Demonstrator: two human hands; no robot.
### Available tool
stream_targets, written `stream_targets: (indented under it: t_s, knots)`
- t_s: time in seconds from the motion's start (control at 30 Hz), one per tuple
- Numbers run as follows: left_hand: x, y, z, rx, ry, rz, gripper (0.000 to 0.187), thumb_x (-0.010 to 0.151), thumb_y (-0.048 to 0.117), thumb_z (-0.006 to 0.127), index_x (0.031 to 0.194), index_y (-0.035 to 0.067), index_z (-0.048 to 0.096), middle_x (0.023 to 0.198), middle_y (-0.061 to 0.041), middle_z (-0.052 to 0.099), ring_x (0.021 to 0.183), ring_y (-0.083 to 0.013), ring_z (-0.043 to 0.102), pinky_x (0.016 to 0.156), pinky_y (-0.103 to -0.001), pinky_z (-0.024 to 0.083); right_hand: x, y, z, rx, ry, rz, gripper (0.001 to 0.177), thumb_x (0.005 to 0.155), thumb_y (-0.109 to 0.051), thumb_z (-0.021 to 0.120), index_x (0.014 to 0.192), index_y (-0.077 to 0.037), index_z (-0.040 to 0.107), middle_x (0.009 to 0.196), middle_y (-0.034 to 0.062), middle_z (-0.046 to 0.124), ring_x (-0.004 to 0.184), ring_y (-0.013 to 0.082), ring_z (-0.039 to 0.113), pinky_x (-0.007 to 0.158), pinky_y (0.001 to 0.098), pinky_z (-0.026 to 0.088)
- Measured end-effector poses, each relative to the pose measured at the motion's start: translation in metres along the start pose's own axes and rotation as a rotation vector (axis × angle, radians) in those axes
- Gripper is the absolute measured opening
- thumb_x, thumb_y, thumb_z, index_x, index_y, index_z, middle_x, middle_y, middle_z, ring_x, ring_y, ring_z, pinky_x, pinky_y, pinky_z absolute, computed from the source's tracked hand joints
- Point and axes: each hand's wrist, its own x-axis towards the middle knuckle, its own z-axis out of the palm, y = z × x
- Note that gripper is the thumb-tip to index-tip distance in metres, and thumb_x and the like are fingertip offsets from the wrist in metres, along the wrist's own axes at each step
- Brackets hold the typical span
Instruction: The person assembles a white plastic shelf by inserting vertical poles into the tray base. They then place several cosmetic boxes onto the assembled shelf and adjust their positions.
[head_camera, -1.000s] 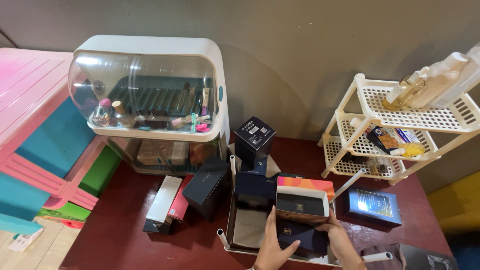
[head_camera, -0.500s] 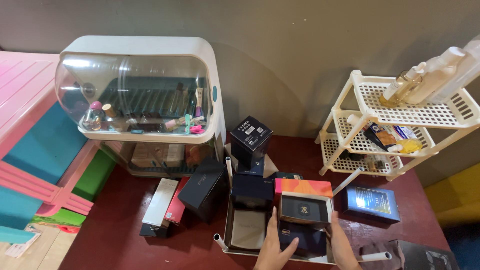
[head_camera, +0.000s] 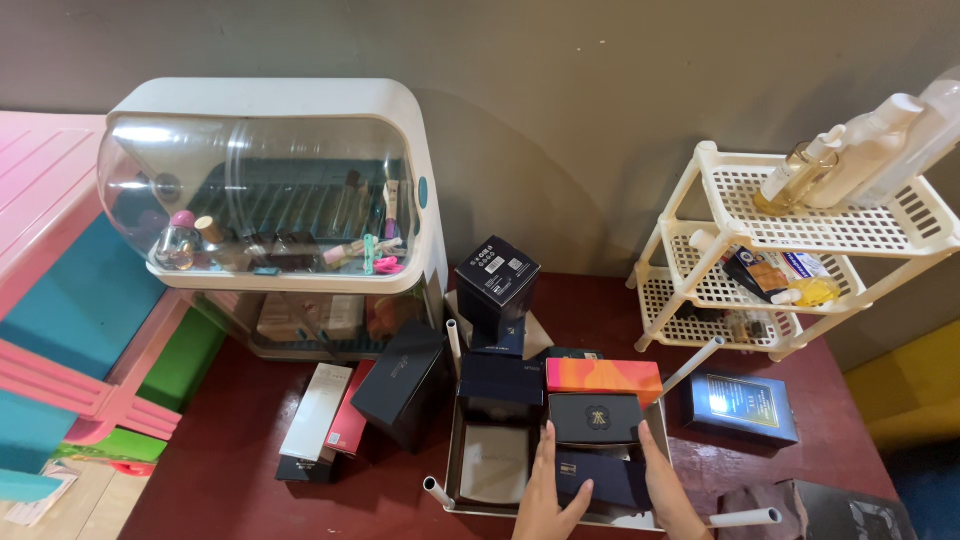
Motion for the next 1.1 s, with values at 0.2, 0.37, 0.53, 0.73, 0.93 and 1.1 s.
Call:
stream_targets:
  t_s: [0.2, 0.37, 0.53, 0.73, 0.93, 1.1]
  knots:
    - [0.0, -0.01, 0.0, -0.092, 0.12, 0.037, 0.1, 0.091, 0.022, 0.073, 0.161, -0.001, 0.005, 0.166, -0.032, 0.019, 0.156, -0.0424, 0.023, 0.122, -0.048, 0.027, 0.001, 0.011, 0.004, -0.09, -0.094, -0.053, 0.079, 0.099, -0.057, 0.045, 0.149, 0.004, 0.052, 0.145, 0.0185, 0.06, 0.126, 0.025, 0.059, 0.106, 0.032, 0.043]
    - [0.0, -0.019, 0.004, -0.061, 0.099, 0.004, 0.099, 0.094, 0.021, 0.073, 0.16, -0.003, 0.004, 0.166, -0.033, 0.016, 0.156, -0.0426, 0.019, 0.122, -0.047, 0.023, -0.006, 0.005, 0.008, -0.154, -0.068, -0.108, 0.076, 0.102, -0.057, 0.04, 0.15, 0.001, 0.046, 0.151, 0.0127, 0.052, 0.137, 0.0221, 0.049, 0.113, 0.0317, 0.034]
    - [-0.007, -0.033, 0.018, -0.232, 0.158, -0.08, 0.099, 0.096, 0.029, 0.068, 0.158, -0.003, -0.002, 0.159, -0.033, 0.034, 0.147, -0.037, 0.045, 0.118, -0.041, 0.036, -0.033, 0.004, 0.025, 0.158, -0.004, -0.231, 0.074, 0.103, -0.057, 0.026, 0.149, -0.002, 0.048, 0.145, 0.0188, 0.055, 0.135, 0.0298, 0.049, 0.114, 0.0406, 0.035]
    - [-0.012, -0.035, 0.042, -0.202, 0.36, -0.165, 0.096, 0.095, 0.032, 0.068, 0.159, -0.002, 0.006, 0.156, -0.034, 0.038, 0.146, -0.0373, 0.045, 0.117, -0.041, 0.036, -0.052, 0.014, 0.044, 0.41, 0.092, -0.386, 0.074, 0.105, -0.051, 0.018, 0.143, 0.004, 0.049, 0.14, 0.0202, 0.057, 0.131, 0.03, 0.052, 0.113, 0.0432, 0.037]
    - [-0.008, -0.028, 0.043, -0.188, 0.39, -0.217, 0.094, 0.096, 0.038, 0.066, 0.159, -0.001, 0.008, 0.16, -0.032, 0.031, 0.148, -0.0385, 0.041, 0.117, -0.042, 0.037, -0.026, 0.026, 0.04, 0.384, 0.094, -0.565, 0.071, 0.107, -0.049, 0.019, 0.138, 0.005, 0.052, 0.134, 0.0211, 0.06, 0.126, 0.0308, 0.055, 0.11, 0.0431, 0.04]
    - [-0.006, -0.018, 0.03, -0.16, 0.353, -0.193, 0.093, 0.098, 0.041, 0.065, 0.159, -0.001, 0.008, 0.162, -0.032, 0.029, 0.15, -0.0397, 0.036, 0.118, -0.043, 0.034, -0.01, 0.061, 0.03, 0.409, 0.106, -0.553, 0.063, 0.109, -0.045, 0.022, 0.136, 0.003, 0.052, 0.132, 0.0188, 0.06, 0.125, 0.0291, 0.057, 0.109, 0.0425, 0.043]
